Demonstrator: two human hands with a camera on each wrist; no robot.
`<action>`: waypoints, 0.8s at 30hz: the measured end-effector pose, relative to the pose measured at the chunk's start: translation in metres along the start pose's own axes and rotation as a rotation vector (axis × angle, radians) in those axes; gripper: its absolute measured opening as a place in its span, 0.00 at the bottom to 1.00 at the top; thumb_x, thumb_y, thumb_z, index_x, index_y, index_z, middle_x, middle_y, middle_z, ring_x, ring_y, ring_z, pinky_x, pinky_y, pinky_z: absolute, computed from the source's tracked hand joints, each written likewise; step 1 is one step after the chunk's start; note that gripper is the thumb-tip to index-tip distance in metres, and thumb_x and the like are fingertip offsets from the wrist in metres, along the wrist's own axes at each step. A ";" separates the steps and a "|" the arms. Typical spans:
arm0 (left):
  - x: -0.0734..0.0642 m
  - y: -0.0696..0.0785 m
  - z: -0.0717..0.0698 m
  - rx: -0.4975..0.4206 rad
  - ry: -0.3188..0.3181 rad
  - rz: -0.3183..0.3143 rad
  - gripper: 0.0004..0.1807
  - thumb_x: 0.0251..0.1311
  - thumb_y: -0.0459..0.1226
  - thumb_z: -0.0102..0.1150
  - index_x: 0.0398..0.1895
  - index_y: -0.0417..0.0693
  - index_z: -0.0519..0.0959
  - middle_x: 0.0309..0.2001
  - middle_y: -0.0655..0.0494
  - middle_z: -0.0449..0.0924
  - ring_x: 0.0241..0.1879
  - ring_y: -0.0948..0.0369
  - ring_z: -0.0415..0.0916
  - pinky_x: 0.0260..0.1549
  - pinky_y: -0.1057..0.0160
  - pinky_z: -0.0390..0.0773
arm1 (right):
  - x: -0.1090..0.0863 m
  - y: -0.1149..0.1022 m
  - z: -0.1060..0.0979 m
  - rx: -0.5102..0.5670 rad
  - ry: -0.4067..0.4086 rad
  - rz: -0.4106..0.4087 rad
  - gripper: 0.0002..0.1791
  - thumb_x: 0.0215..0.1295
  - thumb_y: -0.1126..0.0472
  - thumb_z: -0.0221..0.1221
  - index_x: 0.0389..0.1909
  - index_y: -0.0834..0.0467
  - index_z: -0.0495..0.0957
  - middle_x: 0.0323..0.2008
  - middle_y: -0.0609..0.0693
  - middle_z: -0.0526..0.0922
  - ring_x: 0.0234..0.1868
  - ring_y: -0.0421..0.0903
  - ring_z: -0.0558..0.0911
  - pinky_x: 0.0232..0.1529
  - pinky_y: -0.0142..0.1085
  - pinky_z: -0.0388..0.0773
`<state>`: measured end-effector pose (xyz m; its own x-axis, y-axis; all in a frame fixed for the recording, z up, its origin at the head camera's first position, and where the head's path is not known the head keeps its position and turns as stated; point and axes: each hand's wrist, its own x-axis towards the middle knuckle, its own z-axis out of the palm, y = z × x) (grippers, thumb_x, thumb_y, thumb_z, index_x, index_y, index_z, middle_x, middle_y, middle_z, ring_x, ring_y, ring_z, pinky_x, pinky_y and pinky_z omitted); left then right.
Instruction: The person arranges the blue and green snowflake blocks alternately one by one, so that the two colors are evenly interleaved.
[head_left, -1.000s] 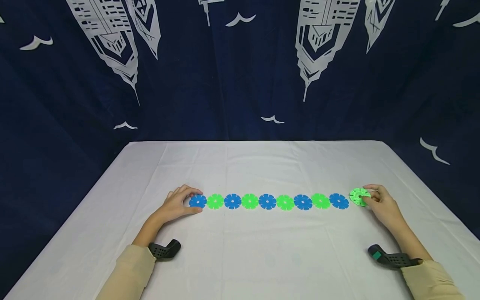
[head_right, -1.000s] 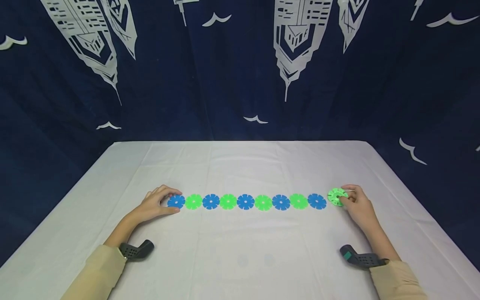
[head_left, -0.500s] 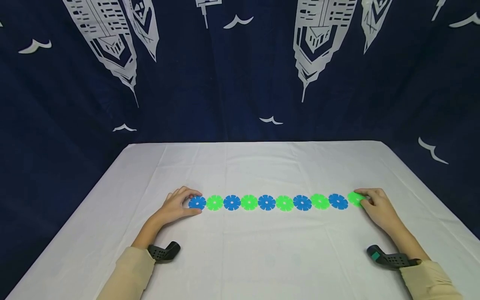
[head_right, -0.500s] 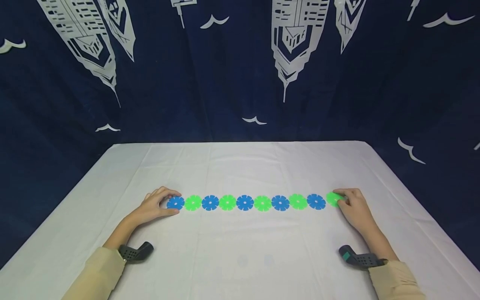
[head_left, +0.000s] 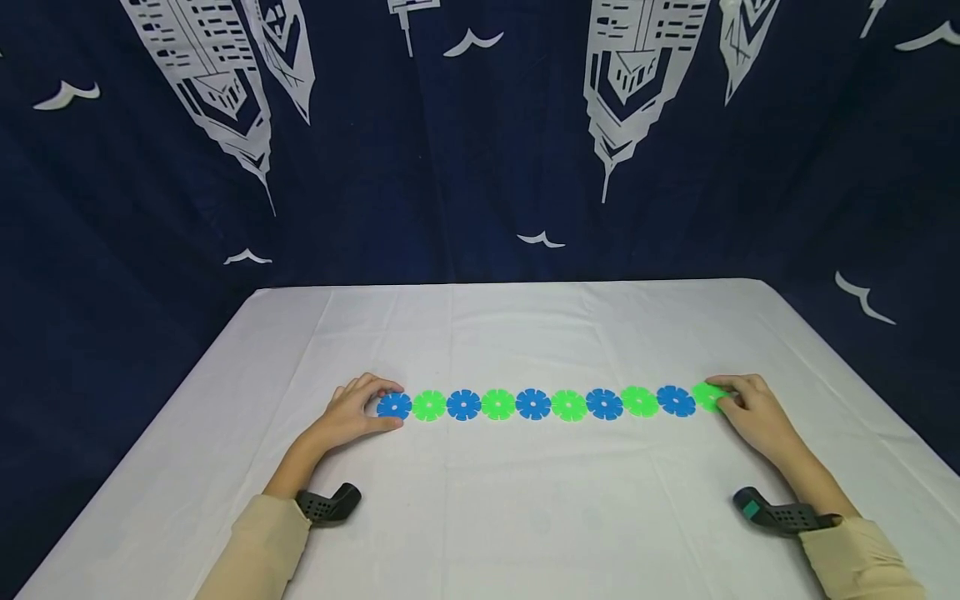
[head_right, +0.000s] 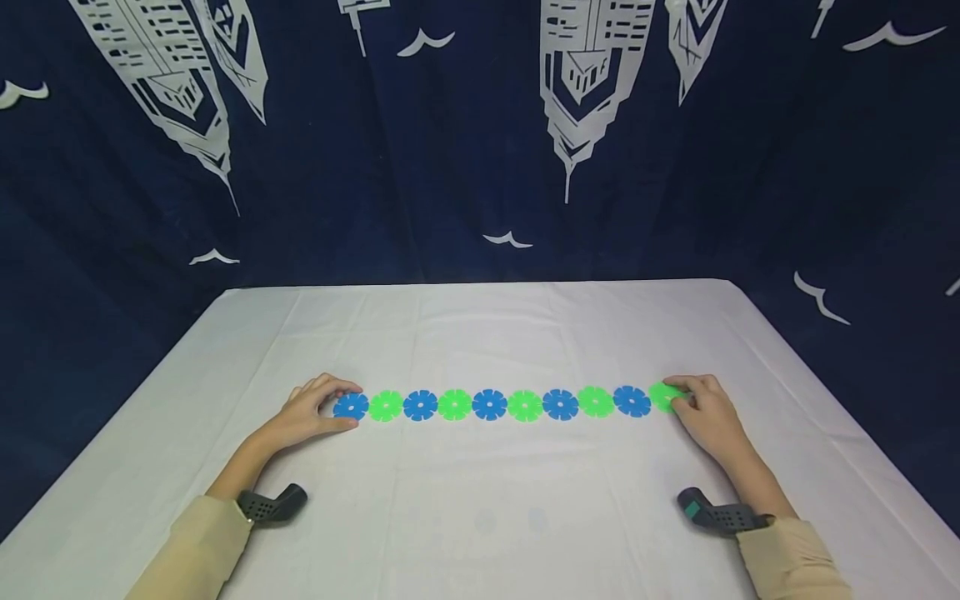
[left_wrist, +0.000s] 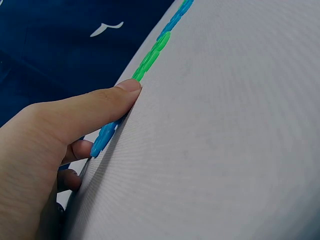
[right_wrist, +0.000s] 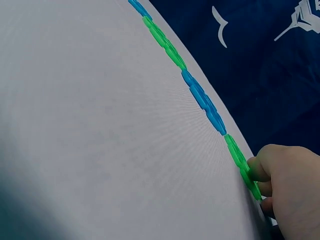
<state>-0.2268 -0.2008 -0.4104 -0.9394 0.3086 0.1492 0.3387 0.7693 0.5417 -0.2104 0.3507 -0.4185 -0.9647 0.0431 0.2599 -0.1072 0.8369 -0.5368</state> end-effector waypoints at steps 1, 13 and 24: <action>0.000 0.000 0.000 0.001 0.001 0.000 0.27 0.42 0.52 0.67 0.49 0.57 0.75 0.41 0.59 0.71 0.44 0.60 0.65 0.39 0.60 0.55 | 0.000 0.000 0.000 -0.001 0.001 -0.005 0.18 0.62 0.66 0.44 0.51 0.69 0.70 0.45 0.67 0.64 0.36 0.51 0.64 0.33 0.37 0.58; 0.001 -0.001 0.000 0.003 0.004 -0.005 0.27 0.42 0.52 0.67 0.48 0.58 0.76 0.40 0.59 0.71 0.44 0.61 0.65 0.38 0.61 0.55 | 0.002 -0.002 0.002 -0.012 -0.007 -0.014 0.18 0.62 0.65 0.46 0.50 0.69 0.70 0.43 0.66 0.65 0.35 0.50 0.64 0.31 0.37 0.59; 0.002 0.001 -0.002 -0.027 -0.001 -0.007 0.28 0.43 0.52 0.67 0.50 0.57 0.75 0.41 0.59 0.71 0.44 0.61 0.65 0.40 0.60 0.55 | 0.002 -0.003 -0.001 -0.003 0.027 -0.020 0.18 0.64 0.64 0.45 0.51 0.69 0.69 0.44 0.66 0.66 0.36 0.50 0.65 0.32 0.35 0.60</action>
<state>-0.2290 -0.2007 -0.4082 -0.9417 0.3039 0.1445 0.3307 0.7562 0.5647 -0.2122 0.3491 -0.4154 -0.9556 0.0410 0.2917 -0.1255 0.8392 -0.5291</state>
